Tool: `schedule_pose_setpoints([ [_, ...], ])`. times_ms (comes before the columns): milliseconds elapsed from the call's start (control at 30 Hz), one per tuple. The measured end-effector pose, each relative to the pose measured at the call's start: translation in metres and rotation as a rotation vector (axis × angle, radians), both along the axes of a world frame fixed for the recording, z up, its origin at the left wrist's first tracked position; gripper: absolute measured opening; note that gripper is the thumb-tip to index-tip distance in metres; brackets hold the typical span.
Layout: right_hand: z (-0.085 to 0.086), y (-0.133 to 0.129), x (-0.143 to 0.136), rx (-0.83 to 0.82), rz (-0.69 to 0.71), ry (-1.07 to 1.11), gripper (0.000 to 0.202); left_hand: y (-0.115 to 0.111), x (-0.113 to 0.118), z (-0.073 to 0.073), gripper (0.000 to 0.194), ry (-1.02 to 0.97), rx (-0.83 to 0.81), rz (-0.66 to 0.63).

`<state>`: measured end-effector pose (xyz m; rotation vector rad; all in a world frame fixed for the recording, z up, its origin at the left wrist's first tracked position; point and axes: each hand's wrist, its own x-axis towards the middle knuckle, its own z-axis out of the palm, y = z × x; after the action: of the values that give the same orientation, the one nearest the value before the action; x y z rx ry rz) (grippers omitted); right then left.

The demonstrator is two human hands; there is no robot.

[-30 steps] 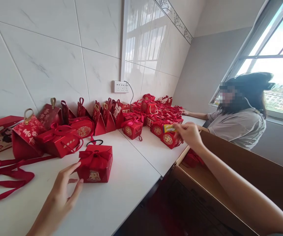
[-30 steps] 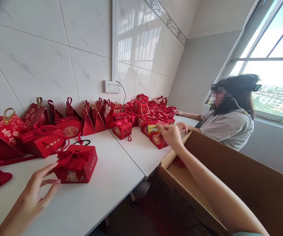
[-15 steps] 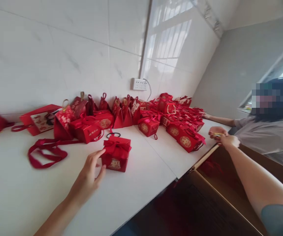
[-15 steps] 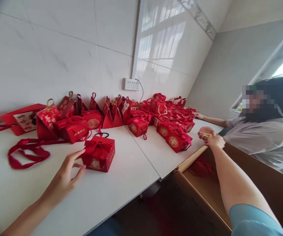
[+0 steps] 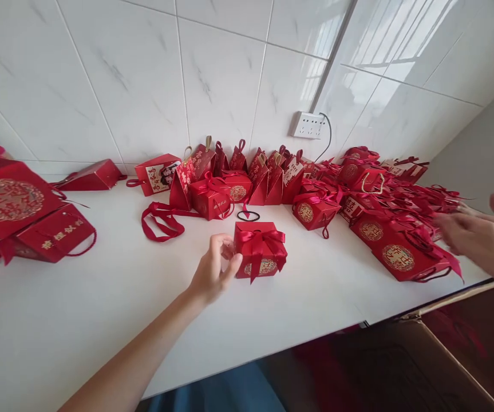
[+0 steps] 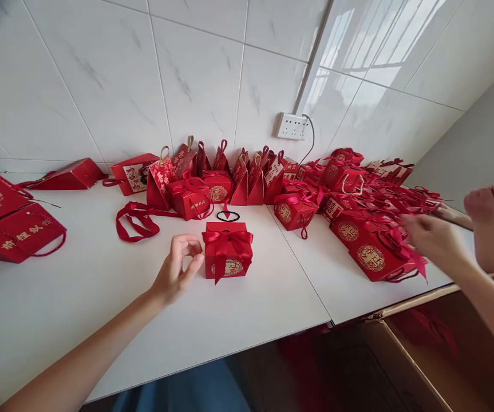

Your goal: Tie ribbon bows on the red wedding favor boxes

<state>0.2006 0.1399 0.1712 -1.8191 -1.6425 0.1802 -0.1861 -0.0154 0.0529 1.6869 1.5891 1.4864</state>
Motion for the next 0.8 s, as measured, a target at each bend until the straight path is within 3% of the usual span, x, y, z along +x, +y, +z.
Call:
schedule_pose_setpoints([
  [133, -0.022, -0.030, -0.081, -0.297, 0.400, 0.065, 0.026, 0.014, 0.003, 0.026, 0.035, -0.142, -0.254, 0.128],
  [267, -0.042, -0.050, -0.158, -0.512, 0.829, 0.286, 0.038, 0.025, 0.002, 0.039, 0.043, -0.123, -0.278, 0.097],
  [400, -0.054, -0.047, -0.191, -0.553, 0.900, 0.442, 0.046, 0.025, 0.000, 0.029, 0.038, -0.173, -0.258, 0.046],
  [567, -0.071, -0.045, -0.194, -0.591, 0.880, 0.573, 0.045, 0.023, 0.000, 0.017, 0.041, -0.261, -0.245, 0.006],
  [800, -0.080, -0.046, -0.197, -0.642, 0.866, 0.692, 0.045, 0.025, -0.003, 0.015, 0.045, -0.350, -0.198, -0.015],
])
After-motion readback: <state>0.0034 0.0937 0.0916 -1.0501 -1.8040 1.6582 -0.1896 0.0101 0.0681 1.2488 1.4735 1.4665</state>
